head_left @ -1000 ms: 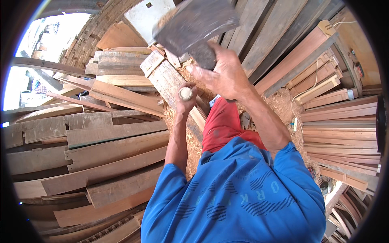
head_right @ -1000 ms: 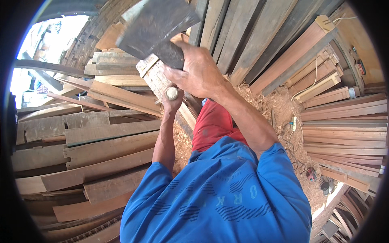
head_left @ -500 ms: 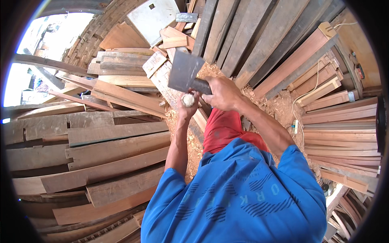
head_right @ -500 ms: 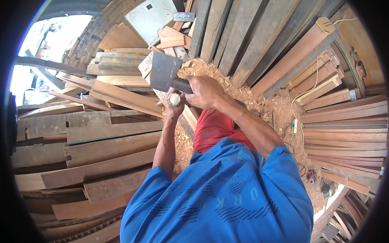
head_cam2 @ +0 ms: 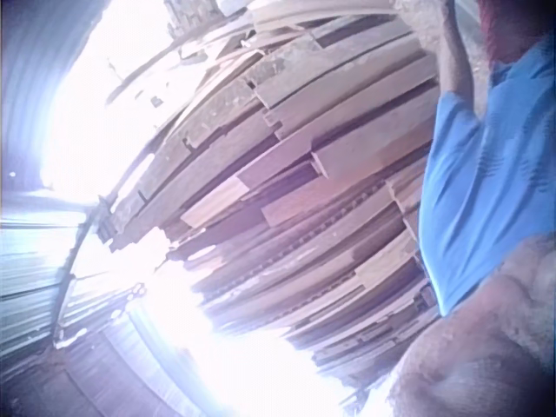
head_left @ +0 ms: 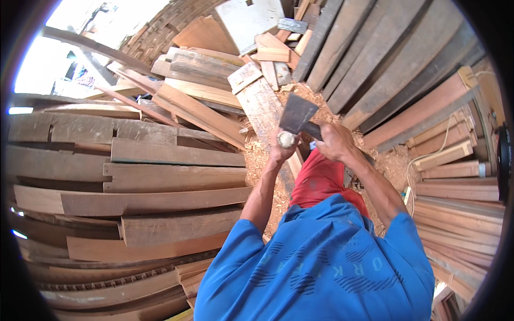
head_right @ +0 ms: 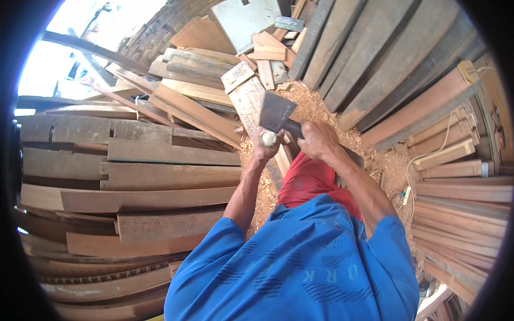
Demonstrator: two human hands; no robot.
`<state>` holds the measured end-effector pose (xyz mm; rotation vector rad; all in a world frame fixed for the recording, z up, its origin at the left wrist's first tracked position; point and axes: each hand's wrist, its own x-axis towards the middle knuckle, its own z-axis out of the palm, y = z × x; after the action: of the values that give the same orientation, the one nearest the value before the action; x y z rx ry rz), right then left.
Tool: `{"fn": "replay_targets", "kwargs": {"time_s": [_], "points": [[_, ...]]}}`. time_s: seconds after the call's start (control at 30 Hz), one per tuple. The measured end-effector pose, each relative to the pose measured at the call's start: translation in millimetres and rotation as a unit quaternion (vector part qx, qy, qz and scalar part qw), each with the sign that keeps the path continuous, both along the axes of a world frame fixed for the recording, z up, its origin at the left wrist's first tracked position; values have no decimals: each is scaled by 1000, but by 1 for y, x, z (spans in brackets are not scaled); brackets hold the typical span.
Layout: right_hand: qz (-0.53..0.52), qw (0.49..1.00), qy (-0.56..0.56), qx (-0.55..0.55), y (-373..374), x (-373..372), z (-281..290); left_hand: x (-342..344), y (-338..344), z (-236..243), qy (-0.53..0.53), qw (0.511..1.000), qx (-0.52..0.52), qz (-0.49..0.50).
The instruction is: The person uses a power planer to smooth a wooden plank, then measures and marks it with a ruler and pencil. They place the plank among other pieces and later use a chisel and mallet to carve and shape the wood on a workbench.
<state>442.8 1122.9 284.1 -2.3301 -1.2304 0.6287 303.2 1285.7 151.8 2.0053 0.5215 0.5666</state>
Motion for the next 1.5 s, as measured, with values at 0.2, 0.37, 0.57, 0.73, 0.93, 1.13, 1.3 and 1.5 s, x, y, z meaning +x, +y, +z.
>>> {"fn": "replay_targets", "kwargs": {"time_s": [0.2,0.37,0.57,0.73,0.93,1.13,1.3,1.5], "points": [[-62,967,206,134,-3,-9,0,42,-28,-7,-74,947,-312,-9],[-86,925,204,309,3,-9,42,75,-37,-20,-36,992,-119,-1],[-114,908,133,381,-6,11,106,20,6,-20,-87,990,-79,80],[-88,814,144,556,13,4,116,-7,9,0,-32,986,-164,24],[-25,837,104,536,22,-4,106,9,-7,27,-148,983,-105,40],[-35,827,134,545,24,-9,116,4,8,14,-78,992,-96,12],[9,918,13,395,28,-10,66,-13,28,-68,-53,988,-146,-13],[-13,990,15,136,10,-12,17,9,1,-14,26,992,-119,-20]]}}
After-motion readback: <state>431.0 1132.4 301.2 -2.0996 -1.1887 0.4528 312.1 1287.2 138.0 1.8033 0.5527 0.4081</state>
